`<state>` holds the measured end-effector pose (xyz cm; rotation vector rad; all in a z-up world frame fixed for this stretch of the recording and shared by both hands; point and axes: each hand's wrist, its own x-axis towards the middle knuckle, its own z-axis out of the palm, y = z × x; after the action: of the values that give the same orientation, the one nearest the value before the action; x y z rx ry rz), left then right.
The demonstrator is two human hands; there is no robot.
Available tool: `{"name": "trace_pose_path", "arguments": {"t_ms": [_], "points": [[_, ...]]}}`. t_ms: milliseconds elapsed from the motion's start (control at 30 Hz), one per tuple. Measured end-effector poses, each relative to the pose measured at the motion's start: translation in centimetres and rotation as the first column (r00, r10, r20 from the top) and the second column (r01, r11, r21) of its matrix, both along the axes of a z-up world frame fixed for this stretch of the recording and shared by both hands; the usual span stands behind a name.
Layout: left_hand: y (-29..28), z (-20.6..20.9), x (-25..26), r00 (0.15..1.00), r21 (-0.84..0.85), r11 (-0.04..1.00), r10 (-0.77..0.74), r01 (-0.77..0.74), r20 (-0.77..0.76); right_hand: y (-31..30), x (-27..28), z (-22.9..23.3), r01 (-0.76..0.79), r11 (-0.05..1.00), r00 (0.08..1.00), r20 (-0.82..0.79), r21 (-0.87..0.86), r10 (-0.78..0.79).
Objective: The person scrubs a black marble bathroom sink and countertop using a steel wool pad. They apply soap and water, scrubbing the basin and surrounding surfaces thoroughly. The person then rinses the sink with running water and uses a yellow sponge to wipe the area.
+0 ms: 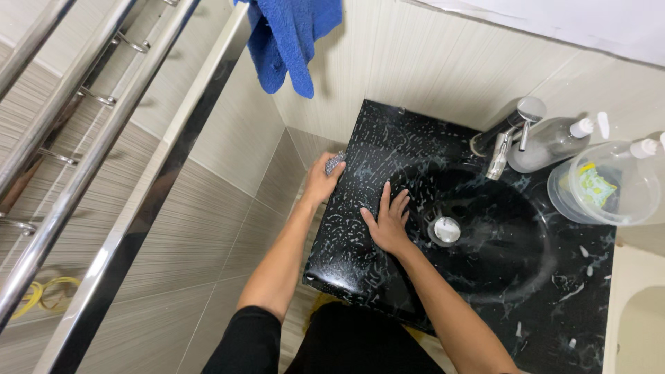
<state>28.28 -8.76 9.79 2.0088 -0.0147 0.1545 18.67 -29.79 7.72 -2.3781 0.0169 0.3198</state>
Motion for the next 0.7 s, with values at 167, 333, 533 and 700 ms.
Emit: {"name": "trace_pose_path", "arguments": {"t_ms": [167,333,533,700], "points": [[2.7,-0.6,-6.7,0.988,-0.086,0.995,-0.061,0.05,-0.141,0.4,0.4,-0.1,0.037,0.999,0.997,0.062,-0.011,-0.036],[1.8,-1.3,-4.5,0.999,0.001,0.999,-0.042,0.042,0.026,0.5,0.5,0.1,0.037,0.999,0.998,0.058,-0.012,-0.036],[-1.8,-1.5,6.9,0.998,0.017,1.0,-0.007,0.006,0.07,0.6,0.5,0.7,0.029,0.999,0.999,0.033,-0.027,-0.028],[-0.6,-0.9,4.4,0.999,0.022,0.999,-0.05,0.049,0.022,0.5,0.7,1.0,0.009,0.999,1.0,0.0,-0.034,-0.009]]}}
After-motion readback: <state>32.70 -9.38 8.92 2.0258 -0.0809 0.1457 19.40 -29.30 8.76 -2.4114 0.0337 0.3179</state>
